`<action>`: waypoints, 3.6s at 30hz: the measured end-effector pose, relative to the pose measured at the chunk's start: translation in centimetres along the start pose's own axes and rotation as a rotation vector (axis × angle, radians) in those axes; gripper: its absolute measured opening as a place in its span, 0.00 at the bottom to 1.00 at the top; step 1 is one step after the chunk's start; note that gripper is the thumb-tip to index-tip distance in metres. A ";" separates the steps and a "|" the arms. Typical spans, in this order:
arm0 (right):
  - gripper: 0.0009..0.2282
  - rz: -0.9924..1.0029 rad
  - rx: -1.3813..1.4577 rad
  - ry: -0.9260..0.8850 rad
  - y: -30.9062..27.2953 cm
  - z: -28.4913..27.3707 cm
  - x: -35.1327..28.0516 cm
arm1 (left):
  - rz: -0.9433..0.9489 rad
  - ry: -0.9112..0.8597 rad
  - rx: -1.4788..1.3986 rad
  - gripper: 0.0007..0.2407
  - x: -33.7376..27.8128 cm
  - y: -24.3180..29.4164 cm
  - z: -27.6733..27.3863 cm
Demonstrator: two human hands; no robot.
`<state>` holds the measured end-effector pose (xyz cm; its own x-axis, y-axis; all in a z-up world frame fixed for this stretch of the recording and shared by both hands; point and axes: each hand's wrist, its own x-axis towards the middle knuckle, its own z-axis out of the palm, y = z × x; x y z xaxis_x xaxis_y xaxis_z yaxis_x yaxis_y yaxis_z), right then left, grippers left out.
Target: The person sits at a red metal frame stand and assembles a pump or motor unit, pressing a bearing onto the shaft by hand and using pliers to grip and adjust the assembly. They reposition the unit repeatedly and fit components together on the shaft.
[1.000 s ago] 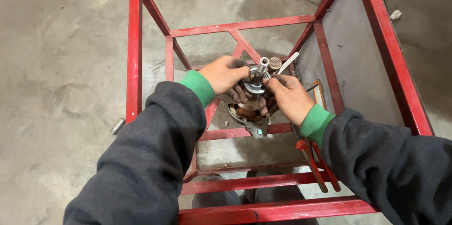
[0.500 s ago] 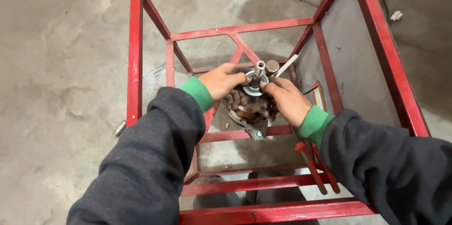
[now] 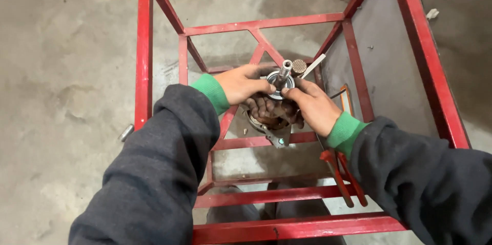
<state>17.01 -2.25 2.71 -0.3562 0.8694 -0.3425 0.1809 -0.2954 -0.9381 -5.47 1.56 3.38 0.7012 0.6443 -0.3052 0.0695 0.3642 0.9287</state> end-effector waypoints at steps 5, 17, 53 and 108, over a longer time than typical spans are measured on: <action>0.11 -0.029 0.062 -0.014 0.2 -0.1 0.4 | 0.045 0.011 0.039 0.23 1.2 -1.9 -0.9; 0.13 -0.087 -0.017 0.015 2.3 -1.2 1.8 | -0.115 0.165 -0.062 0.24 0.3 0.9 0.6; 0.13 0.111 -0.096 -0.057 -1.0 -1.4 1.1 | 0.052 0.141 0.176 0.20 0.0 -0.1 0.8; 0.07 0.141 0.051 0.041 -0.9 0.1 0.6 | 0.531 0.521 0.325 0.16 0.2 -4.7 4.7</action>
<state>16.52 -1.54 3.31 -0.2925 0.8330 -0.4696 0.1795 -0.4345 -0.8826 -2.31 -3.18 -0.05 0.2833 0.9360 0.2088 0.0791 -0.2398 0.9676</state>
